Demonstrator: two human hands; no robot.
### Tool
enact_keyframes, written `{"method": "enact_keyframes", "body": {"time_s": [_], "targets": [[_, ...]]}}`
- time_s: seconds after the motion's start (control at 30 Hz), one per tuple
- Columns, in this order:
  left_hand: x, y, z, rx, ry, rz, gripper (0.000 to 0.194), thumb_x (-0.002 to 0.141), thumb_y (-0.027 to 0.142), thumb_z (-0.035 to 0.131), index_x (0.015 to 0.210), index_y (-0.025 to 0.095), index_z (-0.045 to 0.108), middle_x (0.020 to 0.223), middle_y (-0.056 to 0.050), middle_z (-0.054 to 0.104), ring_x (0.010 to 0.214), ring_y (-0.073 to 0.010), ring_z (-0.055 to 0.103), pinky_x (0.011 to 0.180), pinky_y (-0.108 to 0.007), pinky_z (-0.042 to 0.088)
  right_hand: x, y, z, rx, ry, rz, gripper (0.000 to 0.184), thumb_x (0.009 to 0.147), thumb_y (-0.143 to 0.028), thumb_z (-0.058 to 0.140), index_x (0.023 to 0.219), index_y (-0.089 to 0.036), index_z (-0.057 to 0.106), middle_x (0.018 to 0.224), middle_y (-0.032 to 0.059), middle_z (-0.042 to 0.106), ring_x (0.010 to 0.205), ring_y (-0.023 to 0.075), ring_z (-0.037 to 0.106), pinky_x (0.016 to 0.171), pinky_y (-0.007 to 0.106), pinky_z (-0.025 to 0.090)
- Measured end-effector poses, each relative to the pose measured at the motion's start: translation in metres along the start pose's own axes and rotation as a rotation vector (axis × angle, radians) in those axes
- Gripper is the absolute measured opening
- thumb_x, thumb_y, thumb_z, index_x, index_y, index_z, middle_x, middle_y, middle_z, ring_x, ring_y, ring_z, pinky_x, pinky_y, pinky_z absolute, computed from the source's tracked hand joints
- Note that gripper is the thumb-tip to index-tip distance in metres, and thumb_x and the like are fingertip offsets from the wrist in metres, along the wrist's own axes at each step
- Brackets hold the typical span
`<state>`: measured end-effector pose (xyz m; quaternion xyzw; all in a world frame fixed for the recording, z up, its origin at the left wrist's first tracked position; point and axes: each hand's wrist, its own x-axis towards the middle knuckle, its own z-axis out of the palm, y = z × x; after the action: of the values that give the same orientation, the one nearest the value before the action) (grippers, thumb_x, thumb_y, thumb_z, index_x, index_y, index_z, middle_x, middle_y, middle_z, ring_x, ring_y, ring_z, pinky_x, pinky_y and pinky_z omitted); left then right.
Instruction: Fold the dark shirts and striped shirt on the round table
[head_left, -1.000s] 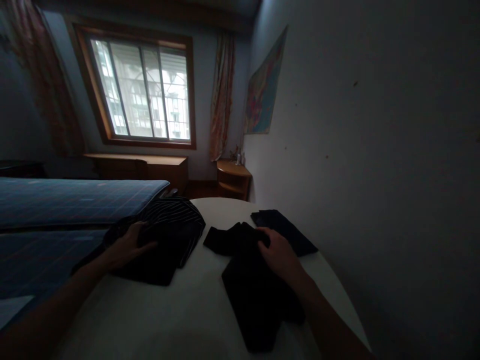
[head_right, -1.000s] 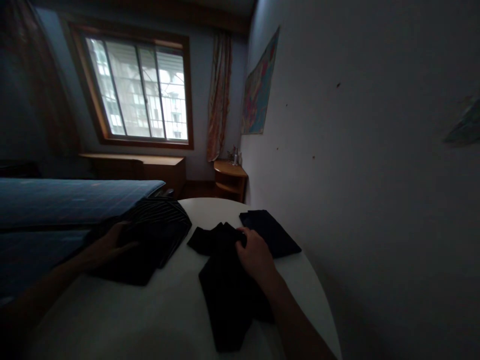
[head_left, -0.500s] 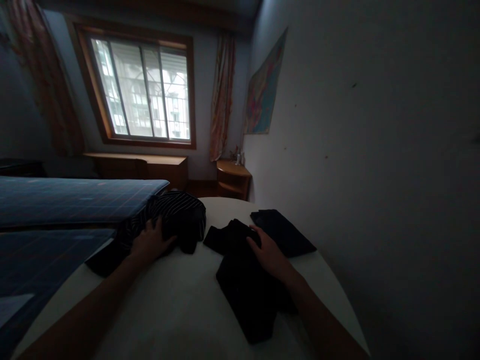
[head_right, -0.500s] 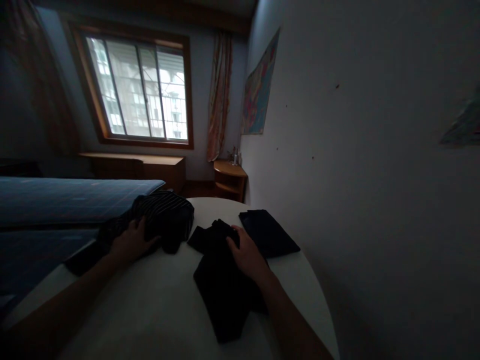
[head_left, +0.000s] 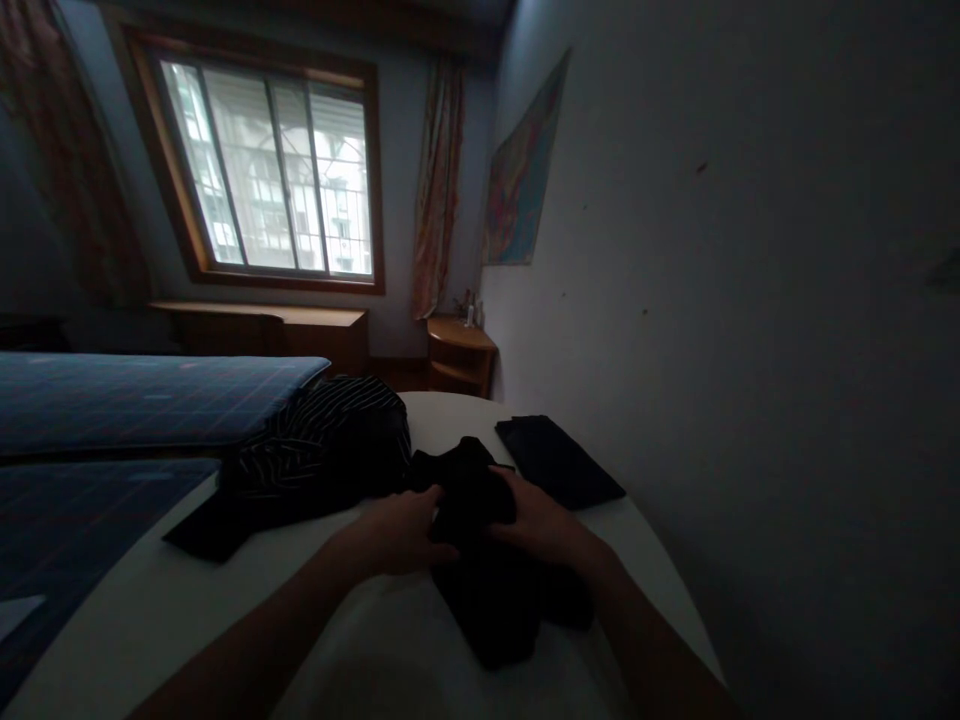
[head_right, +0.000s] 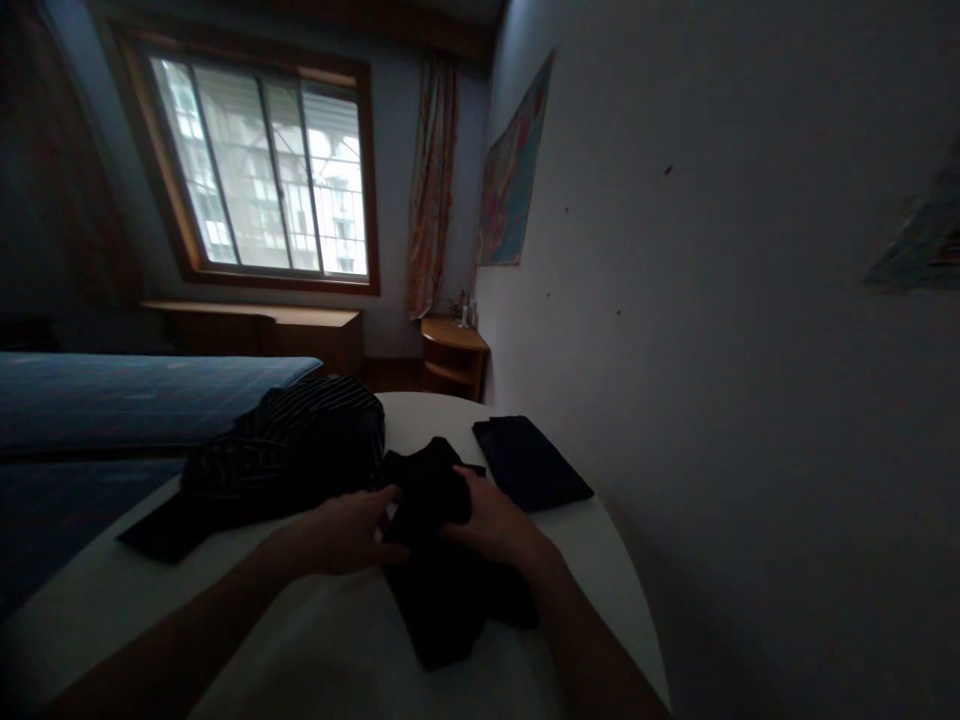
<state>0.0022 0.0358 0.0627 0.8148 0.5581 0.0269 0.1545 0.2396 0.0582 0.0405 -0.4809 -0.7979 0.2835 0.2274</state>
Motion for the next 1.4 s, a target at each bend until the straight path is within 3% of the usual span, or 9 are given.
{"method": "enact_keyframes", "body": {"time_s": [0.13, 0.23, 0.33, 0.47, 0.57, 0.7, 0.9, 1.2, 1.4], "targets": [[0.011, -0.005, 0.007, -0.059, 0.151, -0.009, 0.029, 0.082, 0.018, 0.056, 0.11, 0.019, 0.061, 0.103, -0.011, 0.072, 0.092, -0.0268, 0.07, 0.074, -0.032, 0.049, -0.009, -0.014, -0.011, -0.155, -0.103, 0.161, 0.068, 0.072, -0.069, 0.069, 0.119, -0.021, 0.063, 0.113, 0.012, 0.069, 0.098, 0.0292, 0.066, 0.081, 0.038, 0.049], [0.018, -0.018, -0.002, -0.342, 0.307, 0.044, 0.022, 0.084, 0.019, 0.053, 0.104, 0.019, 0.06, 0.087, -0.005, 0.071, 0.079, -0.0204, 0.068, 0.066, -0.027, 0.047, -0.012, -0.025, -0.017, -0.298, -0.142, 0.236, 0.065, 0.075, -0.082, 0.052, 0.081, -0.02, 0.07, 0.084, 0.0086, 0.071, 0.076, 0.0253, 0.066, 0.067, 0.034, 0.046], [0.022, -0.026, -0.01, -0.616, 0.33, 0.121, 0.02, 0.083, 0.025, 0.054, 0.101, 0.018, 0.058, 0.078, -0.002, 0.068, 0.066, -0.0166, 0.063, 0.056, -0.024, 0.042, -0.009, -0.031, -0.017, -0.348, 0.018, 0.153, 0.067, 0.082, -0.081, 0.044, 0.065, -0.019, 0.064, 0.074, 0.0075, 0.066, 0.07, 0.022, 0.063, 0.068, 0.034, 0.046], [0.025, -0.024, -0.008, -0.727, 0.304, 0.193, 0.025, 0.078, 0.03, 0.059, 0.099, 0.016, 0.06, 0.079, -0.002, 0.067, 0.066, -0.0156, 0.061, 0.057, -0.024, 0.043, -0.002, -0.022, -0.008, -0.225, 0.283, -0.178, 0.061, 0.081, -0.07, 0.06, 0.117, -0.021, 0.062, 0.124, 0.0131, 0.061, 0.117, 0.0287, 0.056, 0.1, 0.043, 0.042], [0.021, -0.02, -0.005, -0.676, 0.243, 0.232, 0.027, 0.079, 0.032, 0.058, 0.101, 0.016, 0.062, 0.085, -0.004, 0.068, 0.074, -0.0175, 0.063, 0.063, -0.026, 0.047, 0.002, -0.006, 0.0, -0.152, 0.173, -0.25, 0.088, 0.075, -0.065, 0.069, 0.146, -0.023, 0.039, 0.154, 0.0146, 0.037, 0.141, 0.0312, 0.033, 0.114, 0.049, 0.028], [0.004, -0.015, -0.006, -0.462, -0.019, 0.239, 0.057, 0.08, 0.05, 0.064, 0.126, 0.017, 0.056, 0.112, -0.01, 0.069, 0.095, -0.0253, 0.067, 0.081, -0.035, 0.051, 0.006, 0.008, 0.007, -0.107, -0.087, -0.056, 0.067, 0.083, -0.064, 0.06, 0.132, -0.018, 0.055, 0.133, 0.0152, 0.059, 0.119, 0.0293, 0.057, 0.102, 0.043, 0.043], [-0.009, -0.012, 0.011, -0.192, -0.164, 0.252, 0.113, 0.054, 0.055, 0.084, 0.149, 0.022, 0.032, 0.141, -0.017, 0.052, 0.123, -0.0365, 0.056, 0.102, -0.043, 0.045, -0.002, -0.016, 0.001, -0.28, -0.124, 0.092, 0.06, 0.086, -0.068, 0.052, 0.111, -0.015, 0.065, 0.113, 0.0158, 0.069, 0.099, 0.028, 0.065, 0.083, 0.035, 0.048], [-0.009, -0.014, -0.001, -0.106, -0.404, 0.304, 0.099, 0.059, 0.029, 0.083, 0.146, 0.021, 0.036, 0.133, -0.014, 0.062, 0.116, -0.0352, 0.061, 0.097, -0.046, 0.049, -0.02, -0.045, -0.014, -0.341, -0.382, 0.269, 0.074, 0.081, -0.081, 0.043, 0.096, -0.015, 0.07, 0.093, 0.0133, 0.072, 0.078, 0.0254, 0.068, 0.06, 0.03, 0.045], [-0.016, -0.025, -0.019, -0.178, -0.194, 0.361, 0.083, 0.069, 0.023, 0.069, 0.146, 0.022, 0.037, 0.125, -0.013, 0.065, 0.106, -0.0327, 0.065, 0.089, -0.041, 0.052, 0.009, -0.064, -0.021, -0.266, -0.28, -0.006, 0.068, 0.074, -0.064, 0.07, 0.128, -0.023, 0.06, 0.124, 0.011, 0.065, 0.109, 0.0275, 0.062, 0.09, 0.035, 0.048]]}}
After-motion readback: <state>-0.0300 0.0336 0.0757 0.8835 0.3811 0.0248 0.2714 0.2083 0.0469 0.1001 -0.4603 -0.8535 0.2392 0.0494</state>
